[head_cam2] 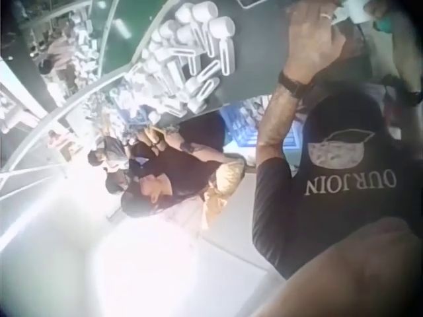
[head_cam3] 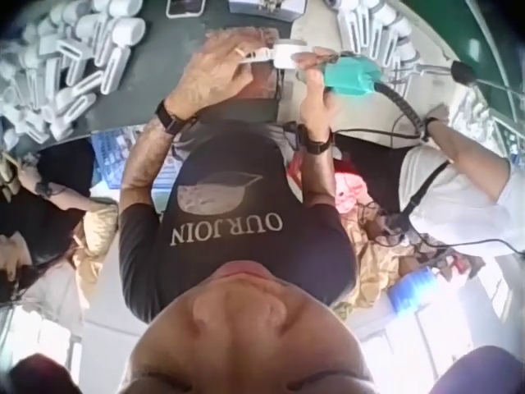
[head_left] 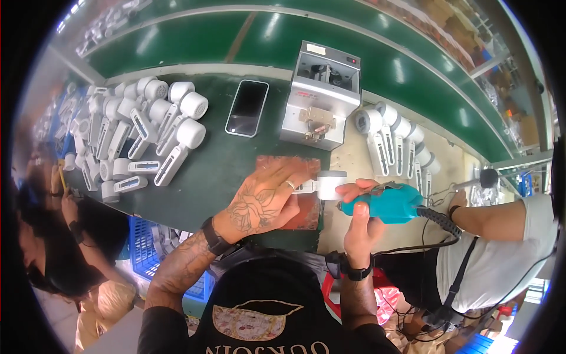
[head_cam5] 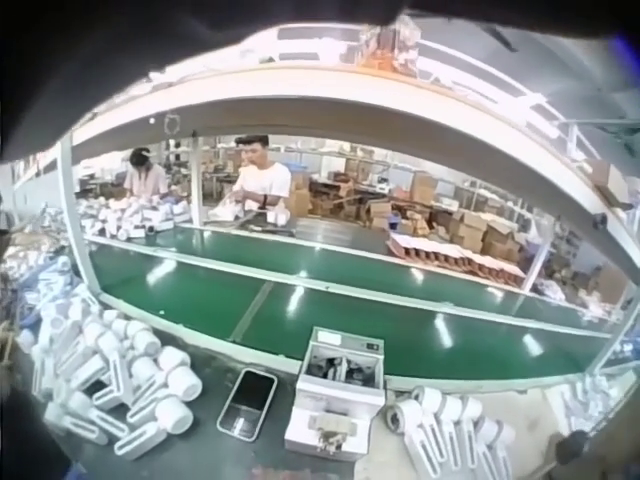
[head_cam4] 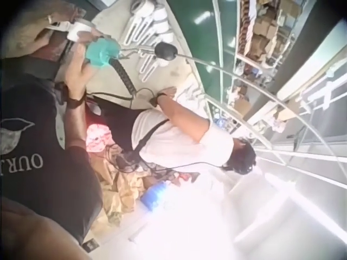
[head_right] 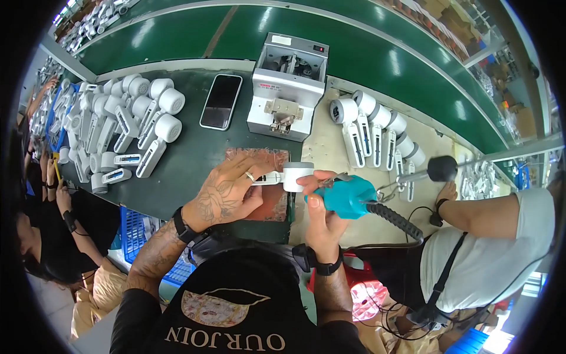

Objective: The person picks up a white plastic component from a pile, places it on a red block, and uses a teal power tool on it before setting it aside and repeating the process.

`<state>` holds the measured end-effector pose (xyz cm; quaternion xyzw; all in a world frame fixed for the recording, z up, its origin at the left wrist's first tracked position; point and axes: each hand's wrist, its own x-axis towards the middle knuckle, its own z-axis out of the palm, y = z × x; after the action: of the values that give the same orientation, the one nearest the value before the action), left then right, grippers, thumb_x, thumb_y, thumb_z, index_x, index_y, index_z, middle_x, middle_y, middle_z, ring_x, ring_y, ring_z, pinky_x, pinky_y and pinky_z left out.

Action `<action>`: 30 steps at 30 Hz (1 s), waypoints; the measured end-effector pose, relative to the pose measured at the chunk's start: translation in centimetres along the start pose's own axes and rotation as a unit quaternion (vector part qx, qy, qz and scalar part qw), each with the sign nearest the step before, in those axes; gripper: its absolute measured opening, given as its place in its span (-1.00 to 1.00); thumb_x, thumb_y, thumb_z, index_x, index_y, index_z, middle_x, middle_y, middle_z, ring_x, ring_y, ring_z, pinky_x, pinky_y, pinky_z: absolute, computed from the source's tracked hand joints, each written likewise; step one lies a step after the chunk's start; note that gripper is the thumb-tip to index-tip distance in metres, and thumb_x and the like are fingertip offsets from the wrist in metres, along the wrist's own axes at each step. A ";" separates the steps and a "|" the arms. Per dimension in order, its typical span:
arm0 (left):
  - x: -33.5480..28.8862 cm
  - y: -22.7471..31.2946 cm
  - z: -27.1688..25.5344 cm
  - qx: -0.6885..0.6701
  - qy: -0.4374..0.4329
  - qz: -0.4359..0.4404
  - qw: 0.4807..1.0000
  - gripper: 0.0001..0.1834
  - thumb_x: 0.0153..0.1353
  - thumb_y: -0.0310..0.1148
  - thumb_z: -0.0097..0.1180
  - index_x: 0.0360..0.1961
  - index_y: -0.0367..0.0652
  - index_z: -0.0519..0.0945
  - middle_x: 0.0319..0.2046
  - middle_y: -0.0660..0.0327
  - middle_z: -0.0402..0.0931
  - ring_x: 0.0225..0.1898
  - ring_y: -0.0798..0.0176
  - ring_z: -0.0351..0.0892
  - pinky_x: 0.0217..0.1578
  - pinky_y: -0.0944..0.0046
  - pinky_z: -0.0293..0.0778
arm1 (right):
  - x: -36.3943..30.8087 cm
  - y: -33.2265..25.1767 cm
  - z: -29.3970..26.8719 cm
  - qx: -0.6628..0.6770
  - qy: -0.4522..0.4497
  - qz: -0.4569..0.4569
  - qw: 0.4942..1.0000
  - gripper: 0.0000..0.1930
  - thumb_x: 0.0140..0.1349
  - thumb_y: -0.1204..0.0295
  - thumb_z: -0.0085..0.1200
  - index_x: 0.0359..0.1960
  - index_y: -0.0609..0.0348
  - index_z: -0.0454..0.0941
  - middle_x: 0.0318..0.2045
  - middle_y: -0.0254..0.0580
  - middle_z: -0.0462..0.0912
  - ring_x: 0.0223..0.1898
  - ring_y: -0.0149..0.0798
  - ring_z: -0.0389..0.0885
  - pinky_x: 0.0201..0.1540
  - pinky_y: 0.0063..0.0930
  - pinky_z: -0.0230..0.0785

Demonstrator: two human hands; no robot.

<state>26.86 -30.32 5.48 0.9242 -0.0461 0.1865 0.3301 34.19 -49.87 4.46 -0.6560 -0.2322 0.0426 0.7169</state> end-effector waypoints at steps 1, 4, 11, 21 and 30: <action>0.1 -0.2 0.3 0.024 0.049 0.051 0.997 -0.58 0.06 -0.43 0.23 0.00 -0.15 0.53 -0.15 0.06 0.58 -0.14 -0.07 0.59 -0.15 0.07 0.57 | 0.0 0.0 0.3 0.004 -0.002 0.003 1.000 -0.47 0.37 0.10 0.05 0.10 0.36 0.34 -0.32 -0.19 0.54 -0.17 -0.15 0.60 -0.11 -0.30 0.42; 0.2 0.1 0.6 0.006 0.052 0.022 0.998 -0.64 0.09 -0.35 0.26 -0.07 -0.15 0.56 -0.14 0.11 0.58 -0.08 -0.03 0.57 -0.14 0.08 0.55 | 0.0 -1.3 1.0 -0.043 0.023 0.012 0.999 -0.47 0.40 0.09 -0.02 0.10 0.37 0.33 -0.33 -0.17 0.52 -0.24 -0.19 0.57 -0.15 -0.32 0.40; 1.2 -2.0 0.3 -0.007 -0.030 -0.004 1.000 -0.59 0.09 -0.29 0.28 -0.03 -0.19 0.56 -0.15 0.15 0.54 -0.10 0.03 0.52 -0.11 0.05 0.47 | 2.8 -4.9 1.7 0.107 0.030 -0.065 0.992 -0.36 0.34 -0.20 -0.08 -0.12 0.27 0.38 -0.48 -0.19 0.43 -0.46 -0.27 0.39 -0.34 -0.39 0.26; 0.5 -3.9 1.8 0.026 -0.012 0.085 0.996 -0.52 0.17 -0.06 0.25 0.04 -0.08 0.56 -0.16 0.23 0.48 -0.12 0.14 0.43 -0.04 0.12 0.38 | 13.0 -1.6 7.8 0.007 -0.021 -0.150 0.988 -0.62 0.45 0.12 -0.04 -0.16 0.28 0.43 -0.55 -0.27 0.47 -0.51 -0.38 0.46 -0.43 -0.50 0.31; 0.6 -4.2 1.8 0.011 -0.010 0.069 0.998 -0.49 0.11 -0.09 0.31 0.06 -0.05 0.56 -0.15 0.28 0.49 -0.12 0.16 0.44 -0.04 0.13 0.39 | 12.9 0.8 8.7 0.013 -0.053 -0.108 0.993 -0.68 0.45 0.19 -0.01 -0.20 0.27 0.44 -0.56 -0.30 0.48 -0.54 -0.40 0.47 -0.43 -0.51 0.33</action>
<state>28.85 -28.12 1.92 0.9243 -0.1110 0.1998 0.3055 42.51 -37.06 7.60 -0.6146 -0.3384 0.0028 0.7126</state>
